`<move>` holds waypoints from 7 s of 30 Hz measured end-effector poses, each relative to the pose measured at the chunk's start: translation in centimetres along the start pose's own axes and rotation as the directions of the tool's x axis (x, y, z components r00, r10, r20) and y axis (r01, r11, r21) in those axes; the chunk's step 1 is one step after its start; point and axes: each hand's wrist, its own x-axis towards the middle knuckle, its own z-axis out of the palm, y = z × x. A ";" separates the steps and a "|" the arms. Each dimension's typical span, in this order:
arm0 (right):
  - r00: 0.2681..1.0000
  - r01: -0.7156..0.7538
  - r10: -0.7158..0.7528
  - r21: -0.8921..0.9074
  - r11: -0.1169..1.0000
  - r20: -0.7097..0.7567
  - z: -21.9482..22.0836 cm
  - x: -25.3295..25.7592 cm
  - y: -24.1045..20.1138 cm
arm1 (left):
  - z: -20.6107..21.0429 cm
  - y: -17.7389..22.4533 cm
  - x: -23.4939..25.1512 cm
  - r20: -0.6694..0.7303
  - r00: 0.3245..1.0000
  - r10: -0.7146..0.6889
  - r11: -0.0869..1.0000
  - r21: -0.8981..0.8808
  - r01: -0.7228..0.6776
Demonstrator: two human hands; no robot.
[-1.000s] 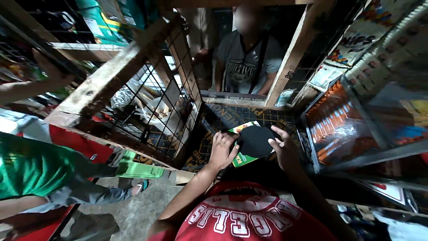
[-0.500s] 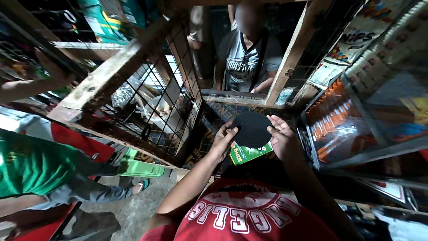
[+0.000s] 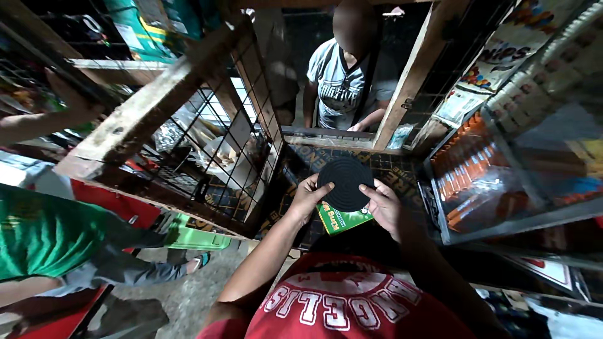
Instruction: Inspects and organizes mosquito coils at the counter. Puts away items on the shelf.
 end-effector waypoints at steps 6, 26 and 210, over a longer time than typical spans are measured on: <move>0.999 0.027 -0.023 0.098 0.995 -0.043 0.3 0.1 0.3 | 0.7 -0.5 0.1 -0.023 1.000 -0.012 0.997 -0.075 0.011; 0.993 0.107 -0.103 0.078 0.991 -0.053 0.4 -0.7 1.7 | 0.2 -1.0 -0.8 -0.015 0.993 0.119 0.991 0.070 -0.117; 0.968 -0.003 -0.034 -0.151 0.989 -0.248 -2.2 4.5 -2.5 | 4.5 -6.0 1.1 0.469 0.883 0.021 0.104 0.878 -0.468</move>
